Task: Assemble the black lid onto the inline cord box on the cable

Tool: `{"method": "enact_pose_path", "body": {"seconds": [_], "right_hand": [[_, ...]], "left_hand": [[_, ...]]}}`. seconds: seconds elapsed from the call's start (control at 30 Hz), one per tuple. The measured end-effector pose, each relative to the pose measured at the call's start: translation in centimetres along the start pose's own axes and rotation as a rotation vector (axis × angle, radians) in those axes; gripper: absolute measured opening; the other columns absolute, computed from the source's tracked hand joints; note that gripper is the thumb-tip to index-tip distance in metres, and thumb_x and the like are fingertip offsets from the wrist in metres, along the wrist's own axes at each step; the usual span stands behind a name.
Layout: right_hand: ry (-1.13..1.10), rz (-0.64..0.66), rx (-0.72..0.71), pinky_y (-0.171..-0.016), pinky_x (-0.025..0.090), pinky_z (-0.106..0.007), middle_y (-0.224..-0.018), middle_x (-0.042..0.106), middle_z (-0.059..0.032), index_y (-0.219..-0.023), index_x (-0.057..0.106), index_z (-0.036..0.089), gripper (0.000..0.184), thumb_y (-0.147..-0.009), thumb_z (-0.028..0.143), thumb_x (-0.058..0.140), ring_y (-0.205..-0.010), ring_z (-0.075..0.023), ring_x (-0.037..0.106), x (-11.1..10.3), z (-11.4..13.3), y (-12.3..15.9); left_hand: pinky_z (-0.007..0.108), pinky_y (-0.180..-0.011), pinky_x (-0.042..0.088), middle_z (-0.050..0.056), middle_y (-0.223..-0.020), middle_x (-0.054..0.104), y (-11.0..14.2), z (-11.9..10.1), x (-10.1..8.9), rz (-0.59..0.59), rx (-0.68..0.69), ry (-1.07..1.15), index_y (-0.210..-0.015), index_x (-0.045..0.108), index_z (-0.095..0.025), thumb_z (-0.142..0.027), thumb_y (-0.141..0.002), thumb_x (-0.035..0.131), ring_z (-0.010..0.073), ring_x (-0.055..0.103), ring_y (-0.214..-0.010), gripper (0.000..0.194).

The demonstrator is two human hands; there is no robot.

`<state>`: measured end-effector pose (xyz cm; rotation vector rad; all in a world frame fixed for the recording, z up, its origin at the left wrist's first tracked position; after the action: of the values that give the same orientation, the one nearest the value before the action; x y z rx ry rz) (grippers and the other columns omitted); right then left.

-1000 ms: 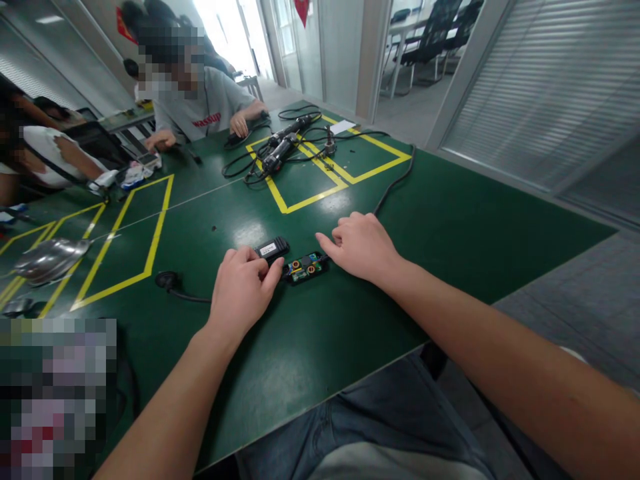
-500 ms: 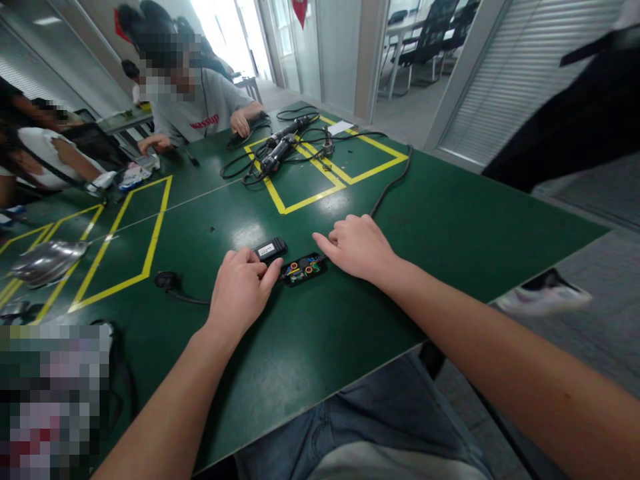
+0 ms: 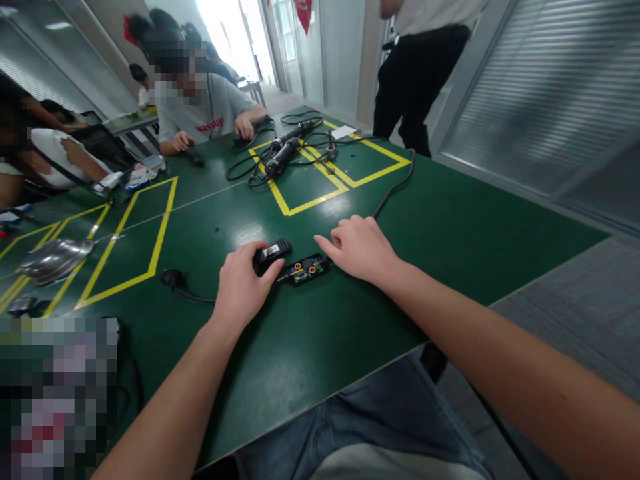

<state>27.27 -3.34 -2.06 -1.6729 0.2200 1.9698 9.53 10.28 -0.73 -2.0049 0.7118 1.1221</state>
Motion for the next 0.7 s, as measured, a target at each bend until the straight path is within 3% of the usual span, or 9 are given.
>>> {"method": "enact_pose_path", "body": {"seconds": [0.1, 0.23, 0.37, 0.43, 0.7], "right_hand": [[-0.031, 0.004, 0.000, -0.075, 0.029, -0.040, -0.079, 0.067, -0.0083, -0.065, 0.060, 0.022, 0.060, -0.114, 0.052, 0.043, -0.081, -0.0254, 0.054, 0.2, 0.0, 0.0], [-0.053, -0.001, 0.011, -0.076, 0.029, -0.041, -0.081, 0.068, -0.0089, -0.069, 0.065, 0.022, 0.062, -0.116, 0.048, 0.034, -0.083, -0.0265, 0.056, 0.3, -0.2, 0.0], [-0.072, -0.005, 0.009, -0.077, 0.030, -0.041, -0.082, 0.068, -0.0087, -0.071, 0.065, 0.022, 0.061, -0.117, 0.047, 0.032, -0.084, -0.0265, 0.057, 0.4, -0.2, -0.1], [-0.075, -0.004, 0.004, -0.076, 0.029, -0.041, -0.080, 0.067, -0.0081, -0.068, 0.061, 0.023, 0.061, -0.116, 0.050, 0.035, -0.083, -0.0259, 0.056, 0.4, -0.2, 0.0], [-0.124, -0.016, -0.048, -0.076, 0.029, -0.040, -0.074, 0.064, -0.0050, -0.066, 0.052, 0.024, 0.056, -0.106, 0.063, 0.058, -0.078, -0.0239, 0.053, 0.1, 0.2, 0.1]], "left_hand": [[0.050, -0.100, 0.058, 0.010, -0.120, 0.081, 0.0, 0.0, -0.2, -0.035, 0.029, 0.045, -0.128, 0.075, -0.022, -0.019, -0.100, 0.079, 0.0333, 0.072, -0.114, 0.028], [0.049, -0.105, 0.059, 0.011, -0.126, 0.078, 0.9, -2.4, -1.1, -0.123, 0.299, 0.161, -0.133, 0.076, -0.022, -0.024, -0.106, 0.074, 0.0298, 0.069, -0.117, 0.028], [0.047, -0.102, 0.061, 0.010, -0.124, 0.076, 2.1, -4.4, 0.2, 0.076, 0.504, 0.196, -0.138, 0.077, -0.023, -0.028, -0.110, 0.070, 0.0270, 0.068, -0.111, 0.030], [0.047, -0.102, 0.062, 0.010, -0.125, 0.076, 2.2, -4.6, 0.8, 0.148, 0.519, 0.183, -0.141, 0.077, -0.023, -0.027, -0.109, 0.072, 0.0271, 0.067, -0.111, 0.032], [0.050, -0.104, 0.061, 0.010, -0.128, 0.077, 2.2, -4.5, 1.0, 0.172, 0.476, 0.160, -0.143, 0.077, -0.026, -0.029, -0.109, 0.072, 0.0294, 0.068, -0.116, 0.034]]}}
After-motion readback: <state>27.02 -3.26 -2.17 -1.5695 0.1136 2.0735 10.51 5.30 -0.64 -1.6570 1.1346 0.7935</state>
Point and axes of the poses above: each hand's wrist, its own y-axis away from the middle knuckle, its own x-axis out of the palm, z = x × y, the point moved 8 cm from there along -y, towards the middle knuckle
